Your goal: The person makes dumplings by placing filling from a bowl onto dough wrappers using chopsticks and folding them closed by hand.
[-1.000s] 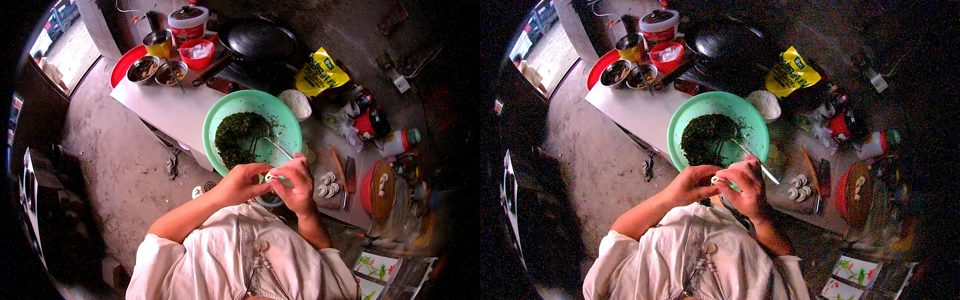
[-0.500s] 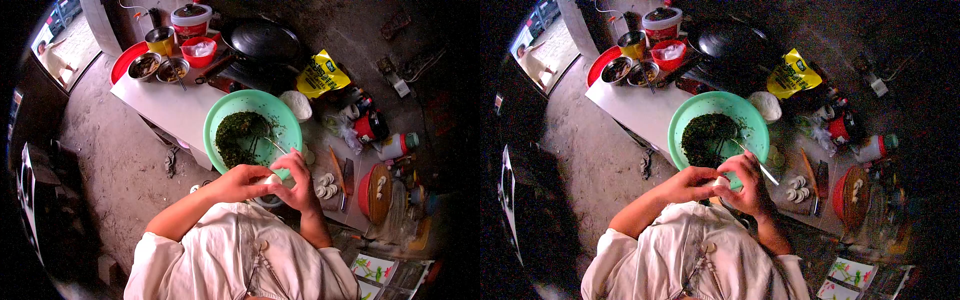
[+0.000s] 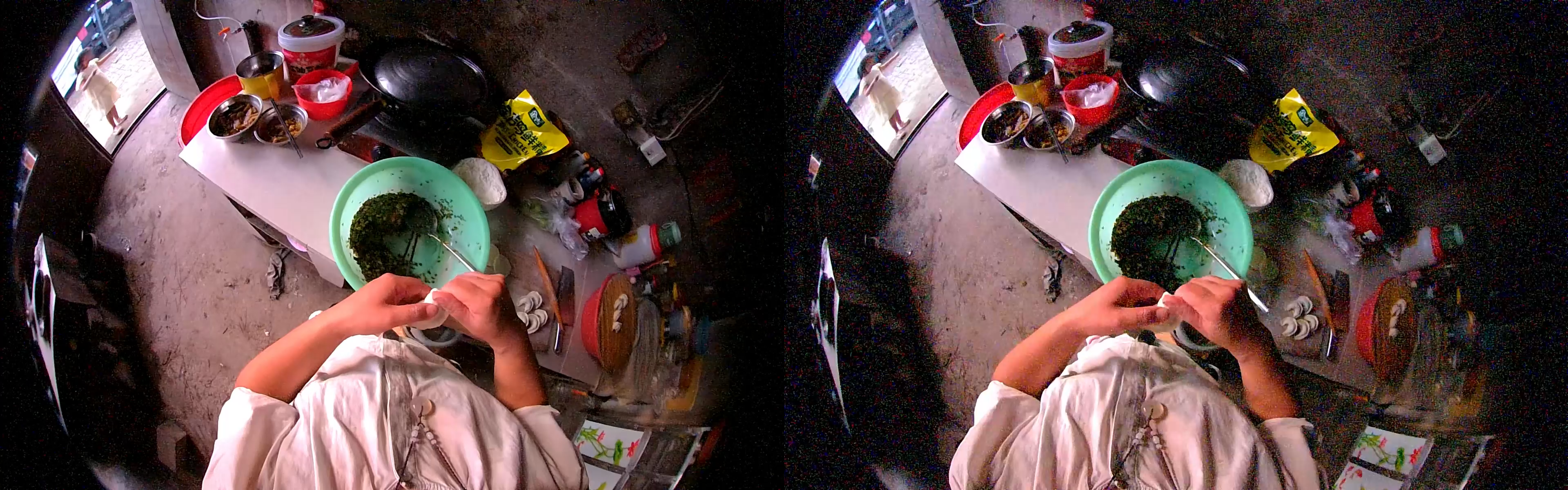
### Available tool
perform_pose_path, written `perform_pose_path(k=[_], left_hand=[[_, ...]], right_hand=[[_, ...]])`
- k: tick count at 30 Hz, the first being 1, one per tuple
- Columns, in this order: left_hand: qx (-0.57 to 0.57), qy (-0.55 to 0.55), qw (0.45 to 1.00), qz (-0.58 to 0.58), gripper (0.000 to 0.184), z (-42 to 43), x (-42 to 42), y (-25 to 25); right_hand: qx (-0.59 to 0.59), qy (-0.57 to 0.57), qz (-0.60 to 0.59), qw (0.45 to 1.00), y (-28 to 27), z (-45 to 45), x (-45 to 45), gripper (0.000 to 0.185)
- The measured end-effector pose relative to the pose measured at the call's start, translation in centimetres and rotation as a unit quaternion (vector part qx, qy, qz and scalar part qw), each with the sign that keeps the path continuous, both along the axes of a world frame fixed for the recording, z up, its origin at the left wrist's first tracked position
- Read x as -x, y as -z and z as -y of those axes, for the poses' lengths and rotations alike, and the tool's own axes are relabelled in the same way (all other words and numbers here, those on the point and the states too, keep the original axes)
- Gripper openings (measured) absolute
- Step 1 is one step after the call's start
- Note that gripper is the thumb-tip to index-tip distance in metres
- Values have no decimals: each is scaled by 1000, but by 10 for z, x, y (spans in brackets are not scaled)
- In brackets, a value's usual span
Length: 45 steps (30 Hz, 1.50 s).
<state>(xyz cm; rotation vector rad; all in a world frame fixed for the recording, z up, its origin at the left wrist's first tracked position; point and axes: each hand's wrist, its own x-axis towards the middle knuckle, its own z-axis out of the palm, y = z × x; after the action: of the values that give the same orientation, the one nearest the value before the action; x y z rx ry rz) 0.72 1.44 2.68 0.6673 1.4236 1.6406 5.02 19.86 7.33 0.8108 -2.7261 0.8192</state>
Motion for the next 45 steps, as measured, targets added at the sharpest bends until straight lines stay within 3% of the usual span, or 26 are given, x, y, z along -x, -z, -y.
perform_pose_path(k=[5,15,22,27,34,38,41,45], left_hand=[[-90,-47,992,71,31,-5,-1,4],[-65,-58,991,97,31,-2,5,-6],[-113,-102,980,126,33,-5,5,-4],[-123,-162,970,135,33,-10,5,-5],[-135,-226,956,128,33,-16,-1,-5],[-134,-241,954,115,33,-16,-1,-3],[-148,-245,951,121,32,-17,-2,-3],[-159,-253,946,128,31,-18,-5,-1]], right_hand=[[21,33,24,999,5,2,-1,19],[63,82,40,994,11,3,-1,15],[87,96,75,989,20,7,-2,14],[196,140,98,965,27,6,-2,16],[182,183,23,966,29,20,-5,18],[237,193,73,949,31,16,-7,18],[193,181,4,964,32,22,-8,24],[212,215,60,951,26,21,-11,22]])
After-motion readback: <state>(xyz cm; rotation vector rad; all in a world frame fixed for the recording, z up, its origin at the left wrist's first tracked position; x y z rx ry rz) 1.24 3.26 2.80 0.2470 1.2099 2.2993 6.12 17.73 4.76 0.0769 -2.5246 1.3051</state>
